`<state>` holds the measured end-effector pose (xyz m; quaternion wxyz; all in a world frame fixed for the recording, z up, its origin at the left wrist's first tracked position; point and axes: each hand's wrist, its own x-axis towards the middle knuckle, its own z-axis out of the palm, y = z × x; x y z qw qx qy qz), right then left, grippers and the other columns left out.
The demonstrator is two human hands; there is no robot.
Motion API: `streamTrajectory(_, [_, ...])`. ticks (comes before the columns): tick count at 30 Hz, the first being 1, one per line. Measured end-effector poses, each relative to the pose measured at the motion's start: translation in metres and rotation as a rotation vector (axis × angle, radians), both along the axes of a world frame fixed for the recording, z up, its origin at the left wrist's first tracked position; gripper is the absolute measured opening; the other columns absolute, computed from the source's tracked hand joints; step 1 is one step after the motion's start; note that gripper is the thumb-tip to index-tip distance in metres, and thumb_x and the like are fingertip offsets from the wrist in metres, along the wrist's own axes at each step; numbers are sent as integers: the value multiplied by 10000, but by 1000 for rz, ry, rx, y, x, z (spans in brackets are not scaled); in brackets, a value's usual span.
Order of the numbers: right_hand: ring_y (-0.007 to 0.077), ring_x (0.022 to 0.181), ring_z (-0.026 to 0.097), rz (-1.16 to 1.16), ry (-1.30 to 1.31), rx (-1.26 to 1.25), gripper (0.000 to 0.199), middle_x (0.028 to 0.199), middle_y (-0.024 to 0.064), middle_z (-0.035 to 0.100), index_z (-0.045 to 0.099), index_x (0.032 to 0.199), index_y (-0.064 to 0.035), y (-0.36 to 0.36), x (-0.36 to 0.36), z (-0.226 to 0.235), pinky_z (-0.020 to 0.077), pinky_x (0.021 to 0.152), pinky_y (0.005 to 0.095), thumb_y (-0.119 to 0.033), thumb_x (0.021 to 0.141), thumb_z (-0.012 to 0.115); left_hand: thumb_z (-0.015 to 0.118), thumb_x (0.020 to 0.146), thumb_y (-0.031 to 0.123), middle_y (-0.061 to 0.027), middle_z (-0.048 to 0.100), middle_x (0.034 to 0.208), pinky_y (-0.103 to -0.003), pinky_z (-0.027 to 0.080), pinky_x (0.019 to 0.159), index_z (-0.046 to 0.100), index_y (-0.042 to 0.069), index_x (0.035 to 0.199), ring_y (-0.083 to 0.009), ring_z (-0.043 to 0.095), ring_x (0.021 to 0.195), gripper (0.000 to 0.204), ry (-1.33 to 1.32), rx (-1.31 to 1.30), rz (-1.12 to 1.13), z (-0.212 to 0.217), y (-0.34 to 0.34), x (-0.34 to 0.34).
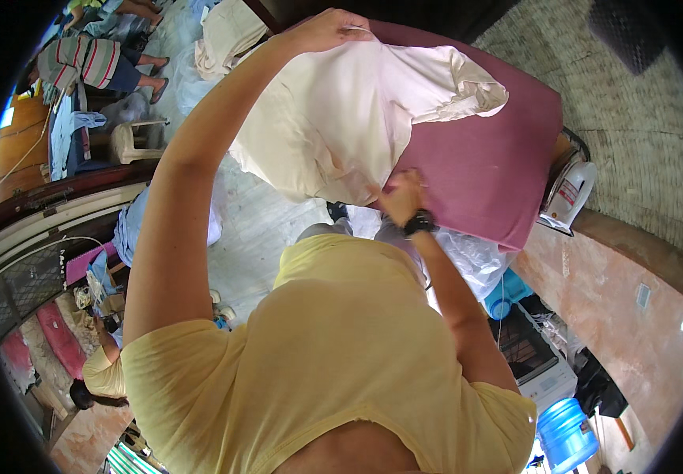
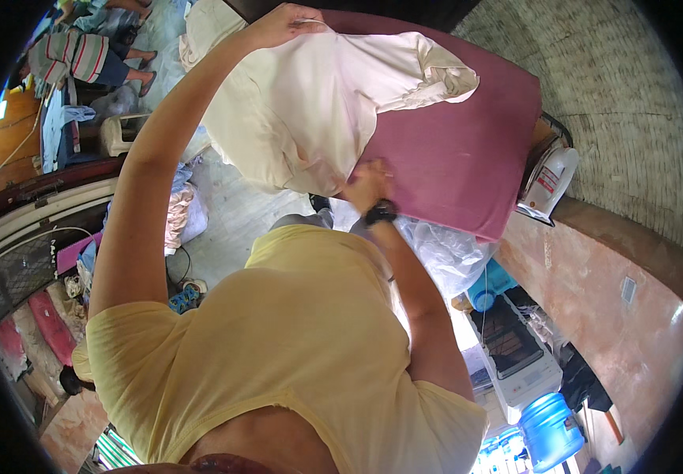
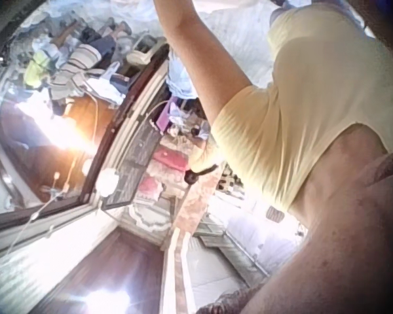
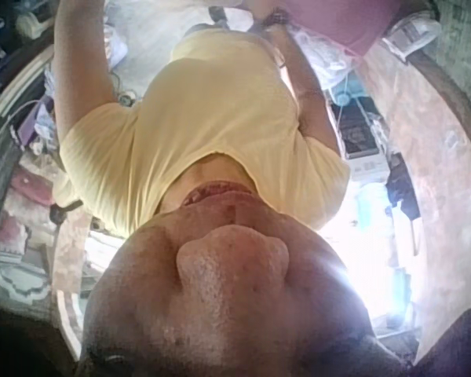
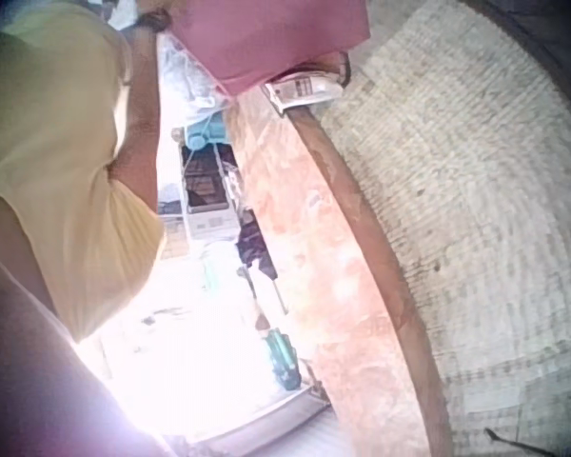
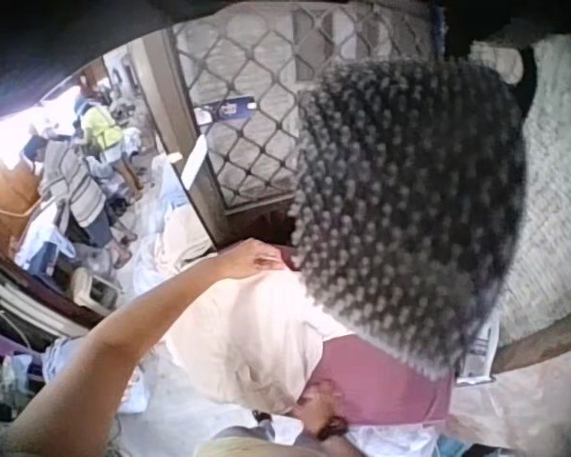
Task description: The person irons a light-colored shirt on an ironing board, smoothing it out with their hands and pressing it with an iron before turning the garment over to iron the other side.
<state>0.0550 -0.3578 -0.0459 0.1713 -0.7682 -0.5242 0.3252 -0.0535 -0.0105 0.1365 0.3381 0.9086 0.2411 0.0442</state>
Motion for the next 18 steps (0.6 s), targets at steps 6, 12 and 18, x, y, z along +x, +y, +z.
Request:
streamTrajectory(6, [280, 874, 623, -323, 604, 131, 250, 1019, 116, 625, 567, 1088, -27, 21, -100, -26, 512, 690, 389, -181, 900, 622, 631, 936, 160, -124, 584, 756, -318, 471, 668, 595, -13, 888, -160, 580, 722, 183, -356, 216, -136, 9, 23, -58])
streamTrajectory(12, [158, 1074, 524, -352, 657, 301, 456, 1223, 78, 549, 399, 1392, -24, -49, 17, 96, 448, 915, 329, -192, 989, 530, 575, 976, 179, 44, 538, 813, -251, 438, 703, 590, 27, 945, -94, 502, 792, 156, -457, 108, 120, 94, -3, -160])
streamTrajectory(18, [266, 1277, 424, 103, 81, 358, 602, 1432, 142, 403, 291, 1440, -45, -23, 218, 287, 373, 1057, 397, -377, 979, 490, 584, 966, 150, 1, 649, 965, -230, 473, 789, 611, 71, 1103, -83, 601, 886, 161, -701, -409, 336, 201, -80, -204])
